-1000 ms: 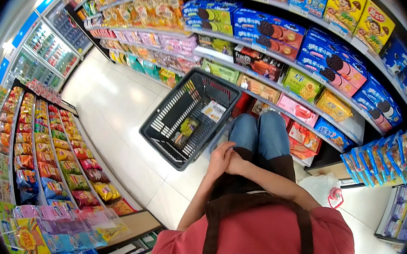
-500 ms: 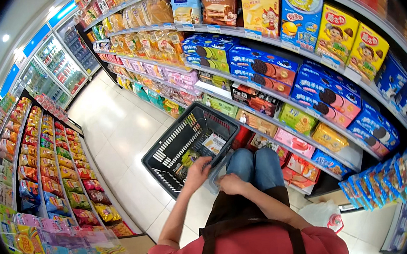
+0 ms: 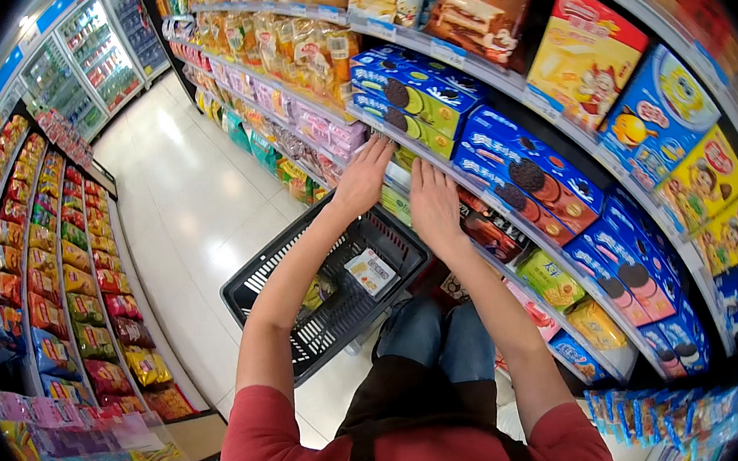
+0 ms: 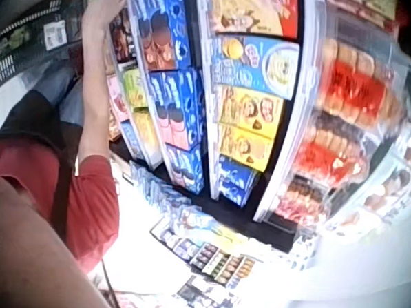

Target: The person restocks snack items on a supermarket shelf. They repeatedly pick packaged snacks from a black shopping basket and place them onto the shelf, then adjust the items to align them neatly. The person handles multiple snack packages one at a time and continues the process until the basket is empty.

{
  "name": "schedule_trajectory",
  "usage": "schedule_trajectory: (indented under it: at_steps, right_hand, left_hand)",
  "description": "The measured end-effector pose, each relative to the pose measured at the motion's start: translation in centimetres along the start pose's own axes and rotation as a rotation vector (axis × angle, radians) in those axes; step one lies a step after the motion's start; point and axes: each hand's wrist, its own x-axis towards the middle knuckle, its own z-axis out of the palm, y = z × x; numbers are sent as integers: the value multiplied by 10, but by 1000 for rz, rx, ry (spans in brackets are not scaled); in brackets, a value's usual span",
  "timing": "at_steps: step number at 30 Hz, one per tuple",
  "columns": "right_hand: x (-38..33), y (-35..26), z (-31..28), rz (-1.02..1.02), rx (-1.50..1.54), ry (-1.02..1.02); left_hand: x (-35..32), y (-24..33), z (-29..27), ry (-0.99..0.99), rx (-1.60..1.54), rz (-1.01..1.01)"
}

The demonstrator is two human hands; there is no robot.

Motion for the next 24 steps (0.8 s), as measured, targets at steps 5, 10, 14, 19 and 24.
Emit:
schedule_trajectory:
  at_steps: [5,10,14,19,24]
  right_hand:
    - [28,5,31,246,-35,-216]
    - [29,9,50,284,-42,-155]
    - [23,2,47,238,-201,-116]
    - [23,-8,28,159,-201,-38]
    - [23,-20,28,38,-242,124]
  left_hand:
    - [31,-21,38,-91,252,135]
    - [34,-23,54,-216,278,72]
    - [36,-18,48,-155,336,76]
    - [31,-17,27,40,264,151]
    - [0,-13,6,-51,337,91]
